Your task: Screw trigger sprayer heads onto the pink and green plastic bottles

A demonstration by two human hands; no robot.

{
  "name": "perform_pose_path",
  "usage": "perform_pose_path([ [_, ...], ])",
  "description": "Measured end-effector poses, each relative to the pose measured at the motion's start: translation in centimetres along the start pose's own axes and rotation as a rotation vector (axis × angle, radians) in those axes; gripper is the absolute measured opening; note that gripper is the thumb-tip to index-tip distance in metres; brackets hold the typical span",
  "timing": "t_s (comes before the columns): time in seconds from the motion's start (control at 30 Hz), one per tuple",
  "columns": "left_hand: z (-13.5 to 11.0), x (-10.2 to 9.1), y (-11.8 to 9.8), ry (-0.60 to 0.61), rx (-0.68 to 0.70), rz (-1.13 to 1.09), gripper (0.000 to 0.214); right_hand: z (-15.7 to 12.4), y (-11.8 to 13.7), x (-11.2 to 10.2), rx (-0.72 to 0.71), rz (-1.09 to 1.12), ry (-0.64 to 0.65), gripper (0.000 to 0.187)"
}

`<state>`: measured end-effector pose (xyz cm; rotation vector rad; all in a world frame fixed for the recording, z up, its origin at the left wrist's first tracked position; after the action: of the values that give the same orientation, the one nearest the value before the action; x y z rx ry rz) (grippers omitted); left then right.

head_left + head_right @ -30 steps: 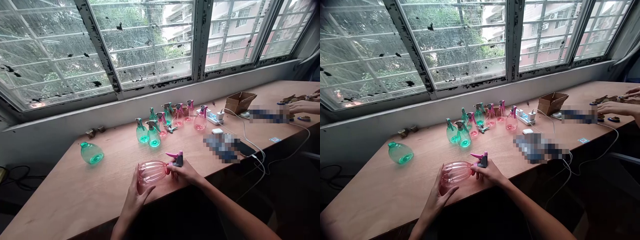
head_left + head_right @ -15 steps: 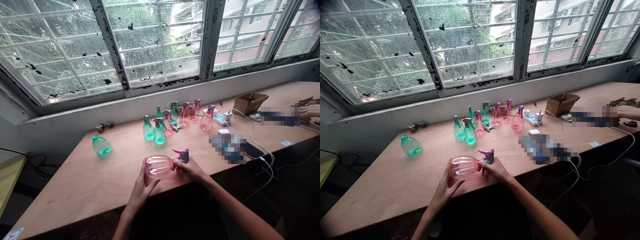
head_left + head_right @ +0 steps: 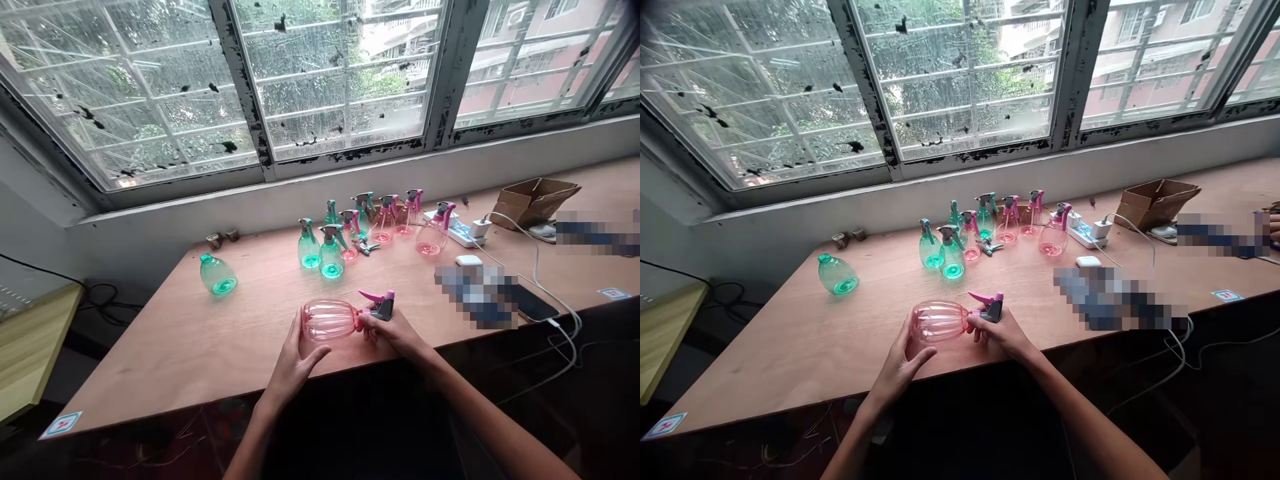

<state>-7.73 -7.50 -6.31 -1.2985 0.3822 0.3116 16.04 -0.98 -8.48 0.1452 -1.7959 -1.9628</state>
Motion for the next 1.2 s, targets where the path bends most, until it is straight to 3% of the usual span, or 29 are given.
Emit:
perform_pose_path([
  [0.17,0.1,-0.2,-0.2,-0.037,0.025,-0.002,0.064,-0.2,-0.1,0.1,0.035,0.012,-0.019,0.052],
  [0.27,-0.2,0.2,-0.6,-0.054,0.065,0.009,0.074,-0.2,0.1,0.1,0.034,0.029,-0.040,0.034],
  [0.4,-1.1,0.5,-1.8,-0.076,0.073,-0.050,0.078,-0.9,0.5,0.2,0.037,0.045,-0.063,0.032],
  [0.53,-1.7,-0.1,-3.4,-0.018,-0.039,-0.550,0.075,-3.0,2.2,0.4,-0.232,-0.243,-0.105,0.027],
  [0.6,-1.8,-0.4,-4.0,-0.028,-0.197,-0.759,0.072,-4.3,3.4,0.9,-0.378,-0.419,-0.019,0.028],
  [0.67,-1.9,-0.5,-4.6,-0.015,-0.374,-0.830,0.070,-5.3,4.3,1.7,-0.478,-0.494,0.118,0.032],
  [0.73,-2.1,-0.4,-5.1,-0.009,-0.407,-0.793,0.062,-5.8,4.6,2.6,-0.500,-0.479,0.164,0.031],
  [0.8,-2.4,-0.1,-5.5,-0.080,-0.234,-0.654,0.052,-5.5,4.2,3.4,-0.350,-0.323,0.036,0.028],
  [0.87,-3.1,0.1,-5.8,-0.191,0.090,-0.402,0.048,-4.9,3.4,4.1,-0.043,-0.048,-0.094,0.035],
  [0.93,-3.8,0.5,-5.9,-0.232,0.410,-0.125,0.054,-4.2,2.6,4.6,0.237,0.199,-0.082,0.041],
  [1.0,-4.2,0.7,-5.8,-0.189,0.530,0.033,0.060,-3.8,2.2,4.5,0.326,0.300,-0.058,0.040],
  [1.07,-4.0,0.7,-5.5,-0.122,0.414,-0.010,0.063,-3.8,2.3,3.8,0.224,0.249,-0.178,0.038],
  [1.13,-3.3,0.7,-5.2,-0.080,0.190,-0.241,0.066,-4.3,2.7,2.8,0.033,0.071,-0.276,0.034],
  [1.2,-2.4,0.6,-5.0,-0.033,-0.079,-0.549,0.066,-4.9,3.3,2.2,-0.157,-0.175,-0.172,0.024],
])
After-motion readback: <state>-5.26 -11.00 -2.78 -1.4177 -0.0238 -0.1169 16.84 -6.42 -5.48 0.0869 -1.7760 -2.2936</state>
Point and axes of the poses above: each hand's wrist, its own z-axis towards the middle knuckle, its own x-axis out of the palm, y = z × x, the point moved 1 cm from there along z, towards the middle knuckle
